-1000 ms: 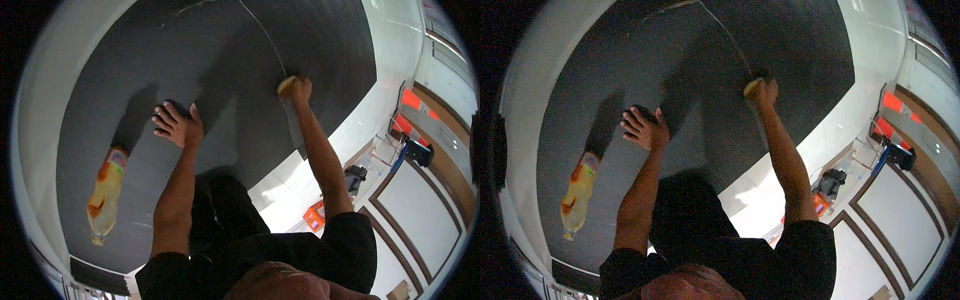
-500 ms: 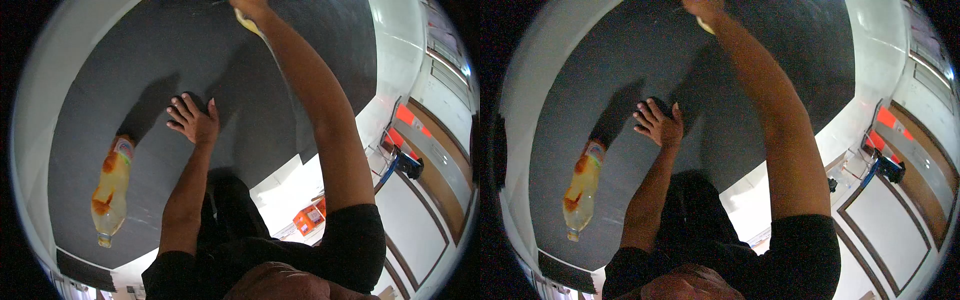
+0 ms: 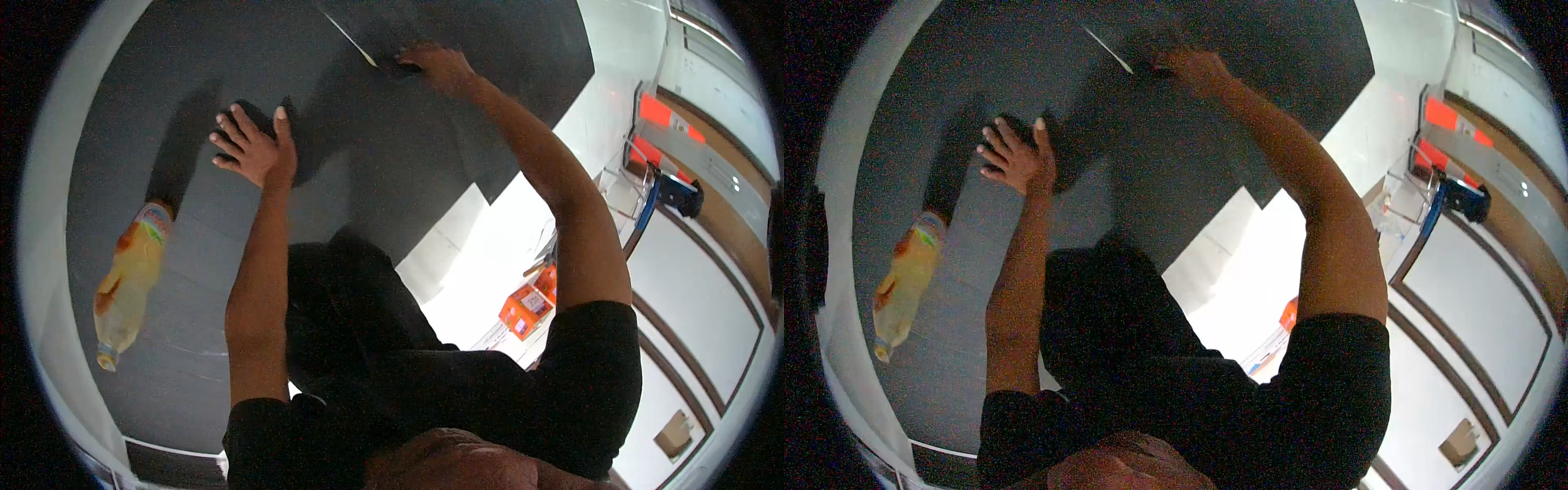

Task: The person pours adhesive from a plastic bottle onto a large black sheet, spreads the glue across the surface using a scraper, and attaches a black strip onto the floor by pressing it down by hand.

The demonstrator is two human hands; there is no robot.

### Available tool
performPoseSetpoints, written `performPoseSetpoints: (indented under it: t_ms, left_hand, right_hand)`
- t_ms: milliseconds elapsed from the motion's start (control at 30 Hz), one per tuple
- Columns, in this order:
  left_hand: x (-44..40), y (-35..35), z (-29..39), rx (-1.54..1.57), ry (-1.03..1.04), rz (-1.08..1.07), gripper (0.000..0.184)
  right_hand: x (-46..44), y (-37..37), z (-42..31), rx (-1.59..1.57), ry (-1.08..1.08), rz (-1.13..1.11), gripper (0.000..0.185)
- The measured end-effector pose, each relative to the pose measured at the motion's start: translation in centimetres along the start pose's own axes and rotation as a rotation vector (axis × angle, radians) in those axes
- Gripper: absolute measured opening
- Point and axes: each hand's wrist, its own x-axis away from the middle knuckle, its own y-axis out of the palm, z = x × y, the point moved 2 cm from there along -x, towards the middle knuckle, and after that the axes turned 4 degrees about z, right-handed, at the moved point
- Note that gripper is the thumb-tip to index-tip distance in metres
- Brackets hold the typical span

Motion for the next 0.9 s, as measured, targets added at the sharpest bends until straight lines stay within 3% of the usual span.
performPoseSetpoints:
  t_ms: [67,133,200,267,400,433,467,500,533,600,667,733,800,900]
  left_hand:
    - [0.9,-0.5,-2.1,0.059,0.101,0.028,0.094]
    - [2.9,-3.6,-4.7,0.178,0.172,0.020,0.094]
    - [5.9,-3.2,-9.8,0.097,0.235,0.072,0.093]
    - [8.3,-3.9,-15.3,0.093,0.254,0.175,0.091]
    - [12.1,-6.4,-20.7,-0.078,-0.076,0.128,0.084]
    - [12.7,-6.2,-21.6,-0.177,-0.180,0.094,0.082]
    - [12.9,-5.8,-21.8,-0.170,-0.199,0.101,0.082]
    - [12.8,-5.4,-22.0,-0.201,-0.184,0.098,0.081]
    - [12.8,-5.4,-22.5,-0.240,-0.183,0.107,0.079]
    - [12.6,-5.9,-22.1,-0.285,-0.219,0.132,0.078]
    - [12.6,-6.8,-21.3,-0.249,-0.184,0.119,0.077]
    - [12.8,-7.1,-21.2,-0.216,-0.150,0.186,0.076]
    - [12.8,-6.9,-21.3,-0.226,-0.142,0.155,0.076]
    - [13.0,-6.7,-21.4,-0.234,-0.146,0.149,0.076]
  right_hand:
    - [6.0,2.5,0.5,-0.067,0.014,-0.027,0.055]
    - [11.5,5.9,1.4,-0.141,0.157,-0.113,0.056]
    - [16.0,8.2,0.6,-0.237,0.347,-0.194,0.058]
    - [20.9,11.8,0.5,-0.189,0.251,-0.057,0.056]
    - [28.0,15.0,-3.7,-0.436,0.508,-0.089,0.046]
    - [29.3,15.9,-4.5,-0.488,0.546,-0.006,0.044]
    - [30.3,16.8,-4.9,-0.540,0.576,0.078,0.043]
    - [30.6,17.5,-5.2,-0.554,0.664,0.006,0.041]
    - [29.8,17.9,-5.5,-0.568,0.732,-0.063,0.040]
    - [27.2,17.5,-6.6,-0.544,0.768,0.287,0.040]
    - [25.7,20.1,-4.6,-0.893,0.825,0.454,0.045]
    - [20.8,14.6,-4.4,-1.296,0.788,0.471,0.043]
    - [14.0,10.2,-4.7,-1.235,0.878,0.514,0.040]
    - [3.0,11.7,-1.0,-1.026,0.908,0.462,0.034]
